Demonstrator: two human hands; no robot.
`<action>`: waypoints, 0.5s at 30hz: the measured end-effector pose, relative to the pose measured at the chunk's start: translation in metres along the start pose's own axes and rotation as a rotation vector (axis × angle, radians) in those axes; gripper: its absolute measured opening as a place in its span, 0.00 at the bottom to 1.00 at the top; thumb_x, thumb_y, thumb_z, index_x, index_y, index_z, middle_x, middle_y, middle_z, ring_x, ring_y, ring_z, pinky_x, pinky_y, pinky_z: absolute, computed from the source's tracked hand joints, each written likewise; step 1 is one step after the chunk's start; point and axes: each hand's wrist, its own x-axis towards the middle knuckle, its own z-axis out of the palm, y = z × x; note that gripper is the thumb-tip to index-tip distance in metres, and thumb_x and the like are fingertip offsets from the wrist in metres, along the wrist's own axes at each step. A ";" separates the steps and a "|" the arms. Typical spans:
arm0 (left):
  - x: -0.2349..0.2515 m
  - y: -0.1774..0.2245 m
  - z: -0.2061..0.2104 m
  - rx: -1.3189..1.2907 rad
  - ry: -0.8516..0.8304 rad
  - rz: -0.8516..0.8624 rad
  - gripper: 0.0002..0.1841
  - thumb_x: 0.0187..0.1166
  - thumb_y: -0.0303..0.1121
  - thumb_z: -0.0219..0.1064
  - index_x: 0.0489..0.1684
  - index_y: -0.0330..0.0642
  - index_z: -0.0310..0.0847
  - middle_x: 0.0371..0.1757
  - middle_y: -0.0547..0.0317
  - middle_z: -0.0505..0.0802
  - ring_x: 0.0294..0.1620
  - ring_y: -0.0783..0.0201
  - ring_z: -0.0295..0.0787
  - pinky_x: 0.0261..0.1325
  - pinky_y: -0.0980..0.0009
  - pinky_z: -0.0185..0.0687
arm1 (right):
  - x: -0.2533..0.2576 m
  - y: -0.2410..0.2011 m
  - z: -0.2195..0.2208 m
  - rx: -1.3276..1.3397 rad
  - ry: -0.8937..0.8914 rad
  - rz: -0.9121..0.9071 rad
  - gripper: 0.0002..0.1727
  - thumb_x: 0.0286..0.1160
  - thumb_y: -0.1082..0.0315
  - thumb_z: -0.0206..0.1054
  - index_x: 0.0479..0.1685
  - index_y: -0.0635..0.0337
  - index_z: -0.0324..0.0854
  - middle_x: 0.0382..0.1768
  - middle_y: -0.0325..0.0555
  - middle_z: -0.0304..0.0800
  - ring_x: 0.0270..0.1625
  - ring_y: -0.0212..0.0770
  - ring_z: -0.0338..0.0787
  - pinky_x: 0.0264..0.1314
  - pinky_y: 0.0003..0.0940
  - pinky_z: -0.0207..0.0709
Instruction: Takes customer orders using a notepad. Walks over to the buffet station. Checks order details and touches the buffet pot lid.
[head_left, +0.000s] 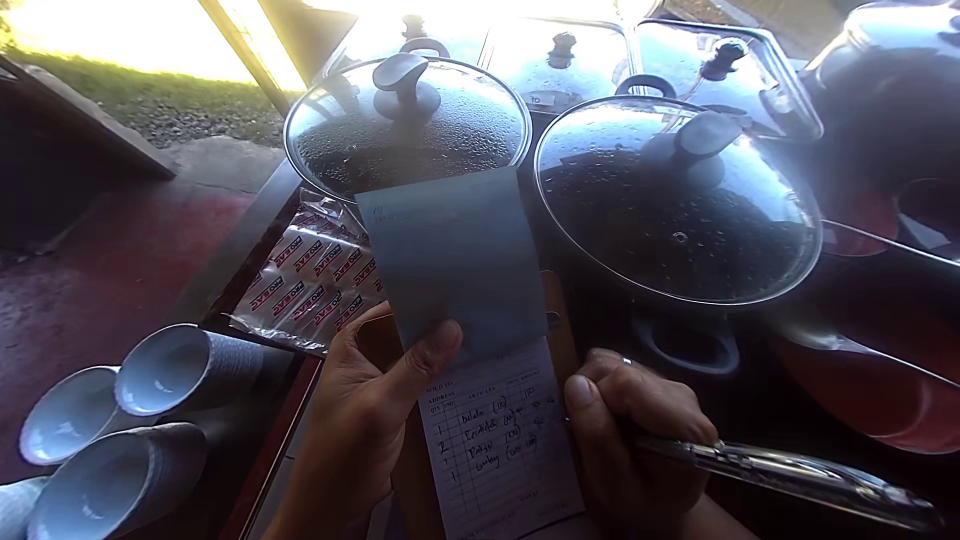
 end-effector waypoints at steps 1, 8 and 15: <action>0.000 0.000 0.000 -0.001 0.006 -0.004 0.11 0.74 0.36 0.75 0.51 0.49 0.90 0.42 0.57 0.96 0.41 0.68 0.96 0.47 0.72 0.94 | 0.000 0.000 0.000 -0.001 -0.004 0.000 0.16 0.79 0.73 0.62 0.20 0.56 0.67 0.16 0.37 0.71 0.23 0.25 0.76 0.29 0.17 0.71; 0.002 0.001 0.001 0.000 0.003 -0.002 0.10 0.73 0.37 0.76 0.50 0.49 0.90 0.41 0.57 0.96 0.40 0.68 0.96 0.46 0.72 0.94 | 0.002 0.000 -0.001 -0.004 0.003 -0.013 0.17 0.80 0.72 0.62 0.19 0.55 0.67 0.15 0.37 0.71 0.22 0.26 0.75 0.28 0.17 0.70; 0.003 -0.001 -0.001 -0.006 -0.003 0.006 0.10 0.74 0.37 0.76 0.50 0.49 0.91 0.41 0.57 0.96 0.40 0.68 0.96 0.46 0.72 0.94 | 0.004 0.000 0.000 0.011 0.003 0.019 0.16 0.80 0.73 0.62 0.21 0.55 0.67 0.16 0.36 0.70 0.22 0.24 0.74 0.27 0.15 0.69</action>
